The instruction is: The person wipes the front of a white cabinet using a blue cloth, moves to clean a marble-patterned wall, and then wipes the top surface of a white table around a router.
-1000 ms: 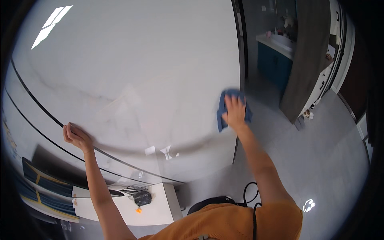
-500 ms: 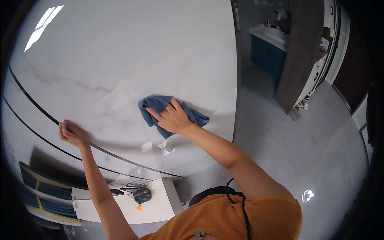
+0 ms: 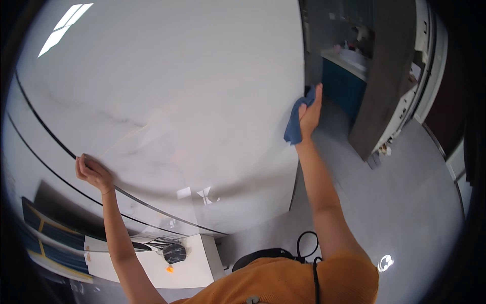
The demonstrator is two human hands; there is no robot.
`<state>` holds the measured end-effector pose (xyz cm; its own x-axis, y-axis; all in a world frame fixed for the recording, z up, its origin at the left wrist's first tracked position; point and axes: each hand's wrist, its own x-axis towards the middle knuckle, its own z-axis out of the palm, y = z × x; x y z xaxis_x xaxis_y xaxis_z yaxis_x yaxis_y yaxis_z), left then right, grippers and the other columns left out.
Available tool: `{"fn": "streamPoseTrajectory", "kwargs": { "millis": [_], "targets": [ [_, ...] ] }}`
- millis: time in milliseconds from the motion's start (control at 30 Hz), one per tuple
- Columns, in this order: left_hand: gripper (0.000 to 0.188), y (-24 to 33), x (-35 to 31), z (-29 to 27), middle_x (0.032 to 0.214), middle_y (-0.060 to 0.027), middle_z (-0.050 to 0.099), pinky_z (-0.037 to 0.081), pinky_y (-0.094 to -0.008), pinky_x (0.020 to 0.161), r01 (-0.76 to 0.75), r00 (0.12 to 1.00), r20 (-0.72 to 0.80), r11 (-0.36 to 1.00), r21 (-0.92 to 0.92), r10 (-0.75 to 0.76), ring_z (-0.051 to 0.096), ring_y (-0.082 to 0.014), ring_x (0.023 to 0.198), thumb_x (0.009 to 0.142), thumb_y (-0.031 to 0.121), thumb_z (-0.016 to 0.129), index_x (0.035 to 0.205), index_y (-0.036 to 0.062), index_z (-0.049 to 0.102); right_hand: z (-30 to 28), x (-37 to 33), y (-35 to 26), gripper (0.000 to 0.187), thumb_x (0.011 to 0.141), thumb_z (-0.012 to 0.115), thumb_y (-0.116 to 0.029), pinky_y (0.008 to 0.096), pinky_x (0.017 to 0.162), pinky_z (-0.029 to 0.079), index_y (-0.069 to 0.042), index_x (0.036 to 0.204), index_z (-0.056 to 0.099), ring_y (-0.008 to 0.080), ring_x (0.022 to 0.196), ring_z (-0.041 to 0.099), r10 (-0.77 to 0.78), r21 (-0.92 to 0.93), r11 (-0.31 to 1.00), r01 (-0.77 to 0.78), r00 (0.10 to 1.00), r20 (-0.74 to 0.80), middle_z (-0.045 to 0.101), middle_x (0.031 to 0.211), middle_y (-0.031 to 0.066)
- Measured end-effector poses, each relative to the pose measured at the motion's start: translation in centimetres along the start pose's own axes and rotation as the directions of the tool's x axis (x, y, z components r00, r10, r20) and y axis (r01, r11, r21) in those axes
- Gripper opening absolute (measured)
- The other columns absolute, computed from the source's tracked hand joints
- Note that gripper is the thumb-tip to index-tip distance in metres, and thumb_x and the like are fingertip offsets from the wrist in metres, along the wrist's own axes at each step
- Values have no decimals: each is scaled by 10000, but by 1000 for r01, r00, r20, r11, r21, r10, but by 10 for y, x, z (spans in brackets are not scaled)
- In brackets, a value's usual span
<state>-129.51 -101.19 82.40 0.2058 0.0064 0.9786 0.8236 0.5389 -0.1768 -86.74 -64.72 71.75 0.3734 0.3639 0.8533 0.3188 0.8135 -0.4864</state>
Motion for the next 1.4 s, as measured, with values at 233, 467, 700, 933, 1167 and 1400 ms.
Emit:
{"fn": "streamPoseTrajectory", "kwargs": {
  "millis": [233, 467, 700, 933, 1167, 1400],
  "targets": [
    [293, 1, 1, -5, 1234, -171, 372, 367, -375, 961, 13, 1000, 16, 999, -37, -12, 374, -303, 1157, 921, 22, 460, 1214, 11, 450, 53, -18, -127, 694, 737, 563, -332, 555, 937, 325, -96, 1367, 392, 325, 1332, 306, -236, -300, 904, 305, 940, 246, 292, 1465, 152],
    [301, 3, -1, 3, 1226, -152, 361, 372, -364, 956, 3, 1000, 23, 994, -110, 0, 375, -288, 1151, 907, -2, 465, 1208, 19, 455, 111, -99, -241, 385, 768, 598, -197, 349, 837, 452, -139, 1148, 616, 200, 1059, 516, -603, 225, 796, 562, 768, 214, 566, 1175, 43],
    [300, -7, 0, -3, 1212, -155, 385, 379, -364, 949, 27, 1000, 4, 990, -136, -27, 393, -295, 1140, 889, -27, 483, 1184, 23, 472, 80, 3, -191, 666, 716, 614, -339, 456, 923, 394, -203, 1345, 442, 315, 1228, 416, -477, -146, 803, 578, 771, 422, 403, 1410, 43],
    [256, 7, 3, 2, 1195, -160, 404, 394, -361, 956, 36, 999, -24, 984, -177, -41, 410, -296, 1153, 903, -23, 471, 1155, 22, 483, 35, 119, -53, 499, 882, 489, -353, 479, 1024, 297, -163, 1342, 451, 410, 1265, 357, -464, -391, 810, 438, 885, 31, 394, 1406, 134],
    [256, 13, 7, -3, 1148, -150, 435, 414, -367, 941, 52, 997, -39, 981, -188, -60, 450, -294, 1111, 853, -64, 506, 1099, 6, 525, 58, 67, -107, 530, 874, 473, -384, 493, 1002, 305, -159, 1351, 426, 433, 1255, 351, -438, -344, 839, 422, 898, 33, 388, 1398, 152],
    [253, -4, 8, -20, 1231, -150, 424, 373, -355, 975, 89, 995, 84, 845, -528, -52, 426, -276, 1185, 909, -20, 410, 1153, 1, 477, 108, -38, -256, 557, 779, 574, -345, 560, 982, 287, -206, 1309, 480, 419, 1268, 330, -442, -217, 852, 477, 876, 192, 369, 1415, 104]
  ]
}}
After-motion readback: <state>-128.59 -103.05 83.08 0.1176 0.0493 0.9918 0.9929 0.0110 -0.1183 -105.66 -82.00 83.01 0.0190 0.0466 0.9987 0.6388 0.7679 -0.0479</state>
